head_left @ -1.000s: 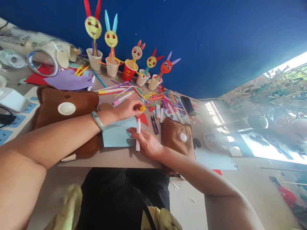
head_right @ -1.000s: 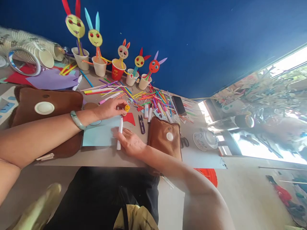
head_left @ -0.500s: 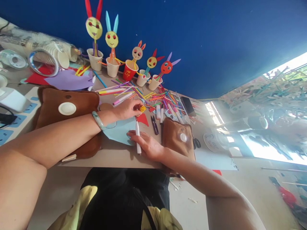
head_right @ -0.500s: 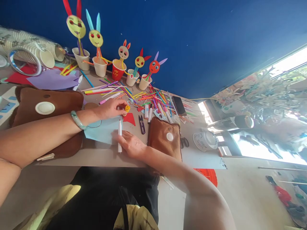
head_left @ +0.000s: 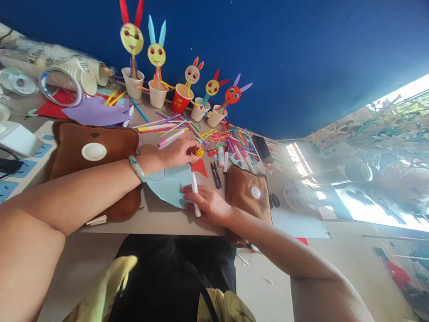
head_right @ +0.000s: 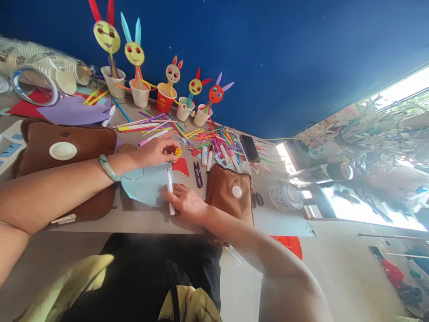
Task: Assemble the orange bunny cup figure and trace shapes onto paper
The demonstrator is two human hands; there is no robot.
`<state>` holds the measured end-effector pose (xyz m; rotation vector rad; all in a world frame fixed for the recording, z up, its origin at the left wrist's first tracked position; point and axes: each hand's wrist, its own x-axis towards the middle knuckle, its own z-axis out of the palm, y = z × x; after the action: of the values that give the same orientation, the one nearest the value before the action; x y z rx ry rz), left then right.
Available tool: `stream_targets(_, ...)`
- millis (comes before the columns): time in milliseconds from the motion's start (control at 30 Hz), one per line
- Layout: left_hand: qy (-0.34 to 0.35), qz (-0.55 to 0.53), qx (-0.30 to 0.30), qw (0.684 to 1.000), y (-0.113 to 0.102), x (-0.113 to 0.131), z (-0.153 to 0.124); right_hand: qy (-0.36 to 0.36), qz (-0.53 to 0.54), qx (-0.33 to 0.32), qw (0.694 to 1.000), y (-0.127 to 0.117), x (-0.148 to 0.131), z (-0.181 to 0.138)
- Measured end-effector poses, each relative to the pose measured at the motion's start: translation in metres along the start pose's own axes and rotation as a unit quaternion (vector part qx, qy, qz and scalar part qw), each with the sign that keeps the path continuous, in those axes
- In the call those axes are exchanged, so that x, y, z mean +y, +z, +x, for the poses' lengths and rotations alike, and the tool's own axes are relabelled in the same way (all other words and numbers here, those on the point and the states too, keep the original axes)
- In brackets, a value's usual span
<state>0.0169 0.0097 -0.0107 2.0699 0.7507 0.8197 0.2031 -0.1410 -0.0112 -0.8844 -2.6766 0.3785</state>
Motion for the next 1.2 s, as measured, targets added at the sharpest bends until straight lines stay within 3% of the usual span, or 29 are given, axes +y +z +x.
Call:
stream_targets(133, -0.004, -0.007, -0.003, 1.0, 0.0, 0.001, 0.0, -0.015, -0.031, -0.003, 0.999, 0.002, -0.003, -0.002)
stream_targets(367, -0.02, -0.003, 0.001, 1.0, 0.003, 0.002, -0.001, 0.014, -0.097, 0.059, 0.993, -0.01, -0.01, -0.003)
stream_targets(433, -0.022, -0.001, 0.0, 1.0, 0.003, 0.002, -0.001, 0.08, -0.151, 0.077, 0.982, -0.016, -0.007, -0.005)
stream_targets(533, -0.018, 0.004, -0.001, 1.0, 0.003, 0.002, -0.001, 0.243, -0.245, 0.062, 0.936, -0.026, 0.002, -0.004)
stream_targets(667, -0.013, 0.006, 0.0, 1.0, 0.002, 0.001, -0.001, 0.422, -0.247, -0.044, 0.871, -0.038, 0.007, 0.005)
stream_targets(767, -0.006, 0.009, 0.002, 1.0, 0.003, 0.001, -0.001, 0.476, -0.204, -0.111, 0.848, -0.046, 0.004, 0.012)
stream_targets(933, -0.006, 0.021, 0.008, 1.0, 0.003, 0.0, -0.002, 0.482, -0.185, -0.123, 0.848, -0.053, -0.006, 0.008)
stream_targets(1033, 0.0, 0.022, 0.001, 1.0, 0.004, 0.0, -0.002, 0.443, -0.185, -0.061, 0.875, -0.05, -0.016, -0.004)
stream_targets(1200, 0.018, 0.045, 0.019, 0.999, 0.006, -0.005, -0.002, 0.313, -0.183, 0.069, 0.929, -0.038, -0.028, -0.017)
